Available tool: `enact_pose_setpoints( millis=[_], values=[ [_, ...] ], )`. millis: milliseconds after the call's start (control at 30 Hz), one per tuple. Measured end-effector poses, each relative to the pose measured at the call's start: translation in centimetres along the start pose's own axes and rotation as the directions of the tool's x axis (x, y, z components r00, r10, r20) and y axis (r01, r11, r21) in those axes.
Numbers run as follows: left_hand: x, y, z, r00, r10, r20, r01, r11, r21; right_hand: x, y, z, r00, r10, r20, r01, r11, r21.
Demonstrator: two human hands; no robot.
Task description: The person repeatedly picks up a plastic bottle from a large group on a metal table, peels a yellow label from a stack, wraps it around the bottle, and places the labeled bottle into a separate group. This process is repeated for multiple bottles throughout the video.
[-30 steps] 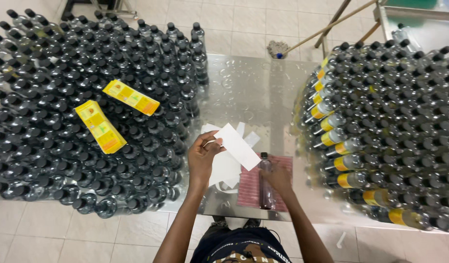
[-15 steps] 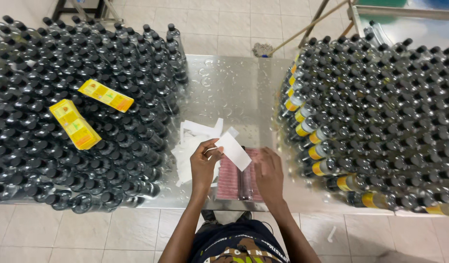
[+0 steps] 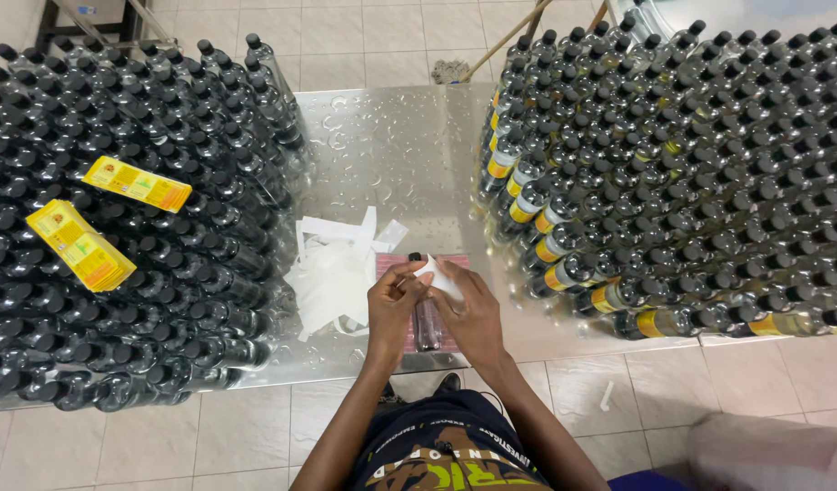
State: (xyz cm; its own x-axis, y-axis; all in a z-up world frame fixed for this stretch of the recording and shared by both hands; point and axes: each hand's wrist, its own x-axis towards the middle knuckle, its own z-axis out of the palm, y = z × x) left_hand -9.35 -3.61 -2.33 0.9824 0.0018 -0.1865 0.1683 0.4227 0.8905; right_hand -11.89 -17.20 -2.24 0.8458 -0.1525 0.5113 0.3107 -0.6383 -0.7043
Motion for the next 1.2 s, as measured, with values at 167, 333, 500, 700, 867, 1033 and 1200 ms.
enact_pose_setpoints(
  millis=[167, 333, 500, 700, 867, 1033, 1200],
  values=[
    [0.5, -2.5, -0.4, 1.000, -0.022, 0.022, 0.021, 0.999, 0.040, -0.4, -1.8, -1.6, 0.982, 0.187, 0.013, -0.186, 0.969, 0.160],
    [-0.2, -0.7, 0.8, 0.997, -0.041, 0.072, 0.034, 0.995, 0.096, -0.3, -1.5, -2.2, 0.948, 0.313, 0.055, -0.314, 0.897, 0.312],
    [-0.2, -1.2, 0.5, 0.986, 0.022, 0.166, -0.062, 0.968, 0.242, 0.6, -2.3, -3.6, 0.931, 0.365, 0.012, -0.355, 0.899, 0.258],
    [-1.2, -0.6, 1.3, 0.983, 0.026, 0.182, -0.072, 0.966, 0.250, -0.3, 0.2, -3.5, 0.924, 0.382, -0.028, -0.369, 0.907, 0.201],
    [-0.9, -0.2, 1.6, 0.981, 0.018, 0.193, -0.083, 0.939, 0.334, -0.8, 0.8, -3.2, 0.940, 0.316, -0.130, -0.317, 0.948, 0.010],
    [-0.6, 5.5, 2.3, 0.997, -0.076, 0.000, 0.072, 0.935, 0.349, -2.1, 3.3, -3.9, 0.854, 0.509, -0.110, -0.485, 0.854, 0.187],
    [2.5, 3.2, -1.5, 0.974, 0.181, -0.140, -0.153, 0.970, 0.187, -4.5, 3.7, -4.8, 0.718, 0.649, 0.251, -0.695, 0.650, 0.308]
  ],
)
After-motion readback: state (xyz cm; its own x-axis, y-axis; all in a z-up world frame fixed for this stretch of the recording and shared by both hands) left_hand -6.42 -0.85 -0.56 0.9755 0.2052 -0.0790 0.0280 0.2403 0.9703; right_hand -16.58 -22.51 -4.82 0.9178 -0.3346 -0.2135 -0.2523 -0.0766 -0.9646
